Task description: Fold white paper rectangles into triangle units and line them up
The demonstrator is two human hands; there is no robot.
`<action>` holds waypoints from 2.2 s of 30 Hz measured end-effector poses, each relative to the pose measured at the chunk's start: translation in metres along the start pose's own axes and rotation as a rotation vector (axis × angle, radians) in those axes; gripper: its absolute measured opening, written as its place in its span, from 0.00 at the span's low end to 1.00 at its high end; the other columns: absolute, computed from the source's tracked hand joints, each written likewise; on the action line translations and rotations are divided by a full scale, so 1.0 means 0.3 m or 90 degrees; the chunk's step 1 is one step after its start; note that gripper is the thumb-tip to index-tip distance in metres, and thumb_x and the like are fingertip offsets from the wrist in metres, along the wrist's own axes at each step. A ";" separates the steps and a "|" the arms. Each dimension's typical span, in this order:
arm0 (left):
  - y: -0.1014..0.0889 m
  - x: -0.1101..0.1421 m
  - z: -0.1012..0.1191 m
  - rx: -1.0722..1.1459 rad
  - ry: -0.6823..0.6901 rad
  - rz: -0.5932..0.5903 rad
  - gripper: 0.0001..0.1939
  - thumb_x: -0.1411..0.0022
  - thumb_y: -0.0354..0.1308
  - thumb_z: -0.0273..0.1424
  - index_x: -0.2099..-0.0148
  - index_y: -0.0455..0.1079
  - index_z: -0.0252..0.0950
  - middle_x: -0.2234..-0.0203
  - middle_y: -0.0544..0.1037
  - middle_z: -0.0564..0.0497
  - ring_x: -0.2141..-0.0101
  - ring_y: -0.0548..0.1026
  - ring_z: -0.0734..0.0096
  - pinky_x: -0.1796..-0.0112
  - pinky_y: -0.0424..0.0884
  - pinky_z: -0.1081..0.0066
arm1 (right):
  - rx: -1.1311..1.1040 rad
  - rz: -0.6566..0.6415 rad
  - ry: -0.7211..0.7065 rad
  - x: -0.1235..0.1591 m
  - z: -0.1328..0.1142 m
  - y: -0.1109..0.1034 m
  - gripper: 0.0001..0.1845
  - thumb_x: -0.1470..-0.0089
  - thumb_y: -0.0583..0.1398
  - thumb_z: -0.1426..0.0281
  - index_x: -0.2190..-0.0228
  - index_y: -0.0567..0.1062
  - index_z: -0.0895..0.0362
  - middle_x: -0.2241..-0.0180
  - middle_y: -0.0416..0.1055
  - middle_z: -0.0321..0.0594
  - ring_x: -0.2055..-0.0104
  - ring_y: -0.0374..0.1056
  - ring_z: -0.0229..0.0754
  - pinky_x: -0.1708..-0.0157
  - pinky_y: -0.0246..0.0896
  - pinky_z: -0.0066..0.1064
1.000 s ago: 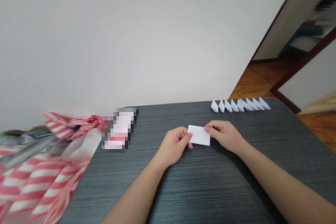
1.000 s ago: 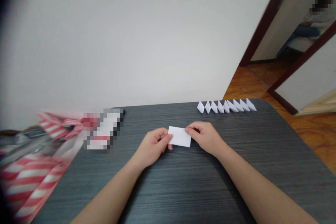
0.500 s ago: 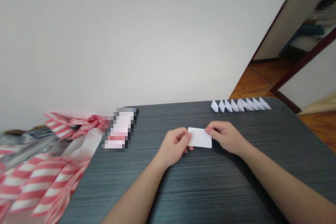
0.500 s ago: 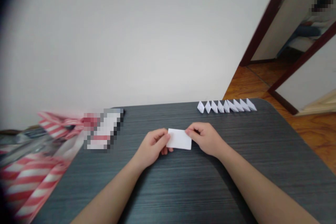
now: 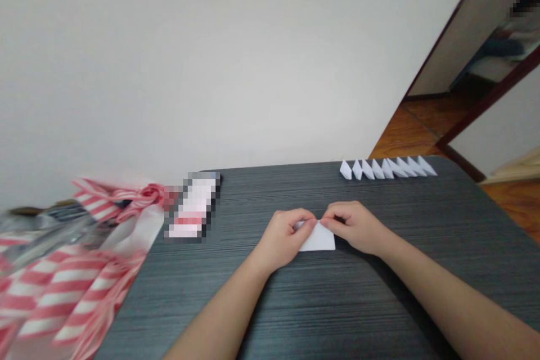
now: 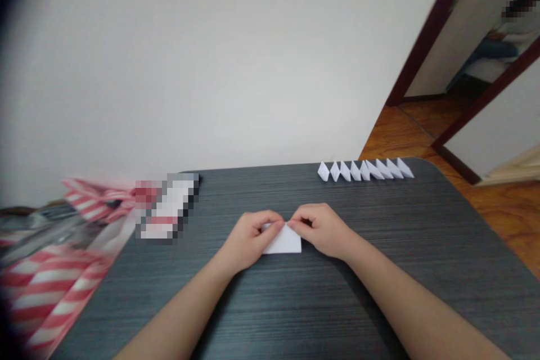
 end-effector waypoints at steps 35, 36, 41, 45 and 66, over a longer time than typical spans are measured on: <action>-0.006 0.003 -0.026 0.116 -0.096 0.032 0.14 0.35 0.54 0.35 0.70 0.72 0.34 0.83 0.71 0.56 0.80 0.68 0.77 0.76 0.62 0.77 | -0.034 0.033 0.022 0.002 0.023 -0.012 0.08 0.43 0.59 0.71 0.72 0.76 0.57 0.74 0.72 0.36 0.71 0.65 0.38 0.70 0.57 0.28; -0.006 0.002 -0.019 0.110 -0.091 0.026 0.13 0.35 0.54 0.35 0.70 0.73 0.34 0.82 0.71 0.56 0.80 0.68 0.77 0.76 0.62 0.77 | -0.033 0.031 0.019 0.000 0.018 -0.010 0.08 0.43 0.59 0.71 0.73 0.76 0.57 0.74 0.72 0.36 0.71 0.65 0.38 0.70 0.57 0.28; -0.010 -0.001 -0.002 0.069 -0.068 0.019 0.13 0.36 0.54 0.34 0.70 0.73 0.34 0.82 0.72 0.55 0.79 0.68 0.76 0.75 0.62 0.77 | -0.027 0.018 0.006 -0.003 0.002 -0.008 0.10 0.42 0.58 0.71 0.73 0.76 0.57 0.74 0.73 0.36 0.71 0.66 0.38 0.70 0.58 0.28; -0.021 0.003 -0.027 0.067 -0.075 0.056 0.14 0.36 0.54 0.35 0.71 0.73 0.34 0.83 0.71 0.55 0.80 0.67 0.76 0.76 0.61 0.77 | -0.026 0.025 0.025 0.004 0.030 -0.016 0.10 0.42 0.58 0.70 0.73 0.76 0.57 0.75 0.73 0.36 0.72 0.66 0.38 0.70 0.58 0.28; -0.043 0.016 -0.122 0.200 -0.161 0.189 0.14 0.38 0.56 0.39 0.68 0.70 0.33 0.86 0.67 0.57 0.84 0.64 0.78 0.80 0.58 0.78 | -0.150 0.076 0.123 0.038 0.133 -0.026 0.11 0.39 0.56 0.64 0.69 0.73 0.57 0.76 0.68 0.34 0.74 0.64 0.37 0.72 0.59 0.28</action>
Point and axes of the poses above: each hand's wrist, its own x-axis away from the middle knuckle, its own y-axis out of the palm, z = x × y, the point moved 7 cm from there along -x, towards the middle knuckle
